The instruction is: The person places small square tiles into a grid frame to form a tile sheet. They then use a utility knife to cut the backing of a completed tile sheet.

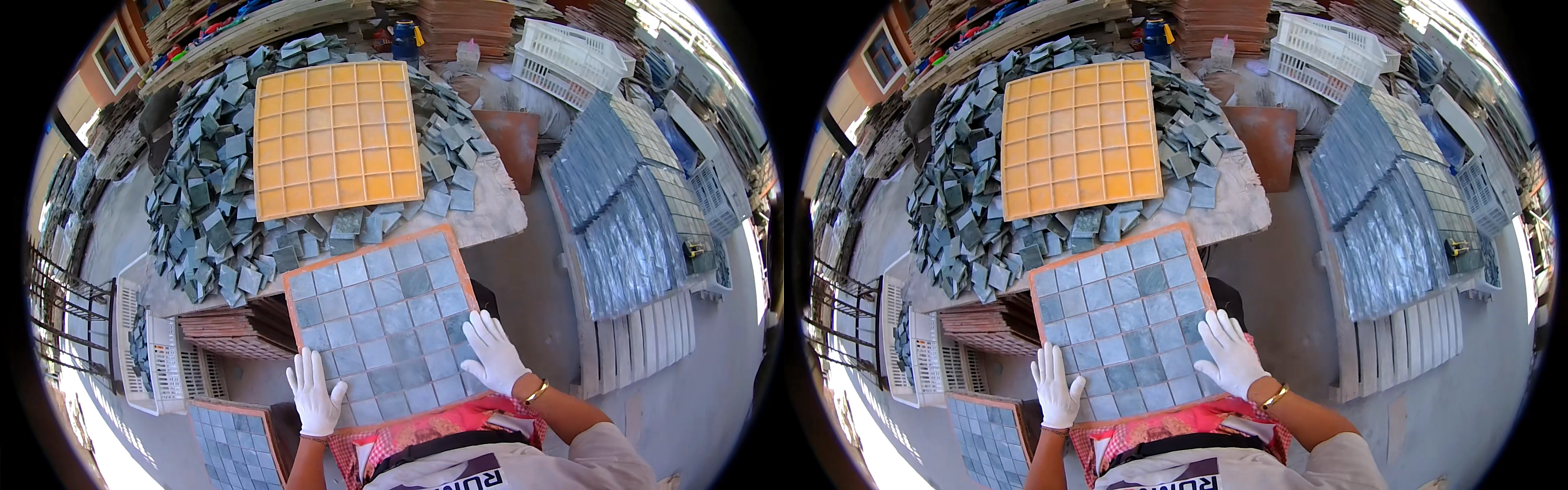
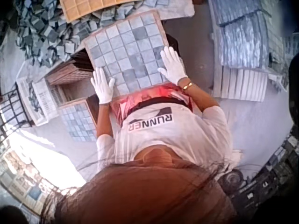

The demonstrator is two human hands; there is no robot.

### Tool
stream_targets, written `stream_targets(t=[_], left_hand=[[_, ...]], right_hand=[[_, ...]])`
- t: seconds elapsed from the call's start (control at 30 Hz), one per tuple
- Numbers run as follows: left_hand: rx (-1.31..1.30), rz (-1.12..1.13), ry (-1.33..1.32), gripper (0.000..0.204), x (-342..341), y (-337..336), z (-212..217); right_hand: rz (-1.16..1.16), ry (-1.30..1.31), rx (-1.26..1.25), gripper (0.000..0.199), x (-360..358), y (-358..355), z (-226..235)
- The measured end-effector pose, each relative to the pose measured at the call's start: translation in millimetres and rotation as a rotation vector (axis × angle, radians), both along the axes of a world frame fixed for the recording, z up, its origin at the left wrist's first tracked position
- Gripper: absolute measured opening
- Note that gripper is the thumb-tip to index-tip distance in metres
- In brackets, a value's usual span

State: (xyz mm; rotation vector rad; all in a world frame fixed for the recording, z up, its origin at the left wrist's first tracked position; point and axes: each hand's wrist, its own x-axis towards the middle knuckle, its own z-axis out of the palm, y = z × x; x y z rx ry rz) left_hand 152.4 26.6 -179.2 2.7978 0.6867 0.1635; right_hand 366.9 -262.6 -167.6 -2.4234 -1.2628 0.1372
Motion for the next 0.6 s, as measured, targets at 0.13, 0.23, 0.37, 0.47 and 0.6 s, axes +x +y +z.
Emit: stream_targets(t=[0.13, 0.23, 0.37, 0.47, 0.6], left_hand=[[0.005, 0.02, -0.017, 0.078, -3.2, -6.7, 0.1], [0.0, 0.034, -0.065, 0.077, -6.6, -6.7, 0.1], [-0.033, 0.041, -0.076, 0.069, -19.2, -17.1, 2.9], [-0.213, 0.138, -0.23, 0.053, -39.5, -23.1, 8.3], [-0.674, 0.542, -0.553, 0.035, -49.0, -17.6, -8.4]], right_hand=[[0.09, -0.051, -0.093, 0.069, 2.4, 0.4, 1.2], [0.14, -0.037, -0.129, 0.068, 8.4, -4.7, 10.1], [0.093, 0.028, -0.046, 0.064, -2.1, -6.2, -0.5], [-0.148, 0.214, 0.279, 0.048, -9.9, -19.4, -16.0], [-0.487, 0.766, 0.527, 0.027, -13.3, -36.8, -39.4]])
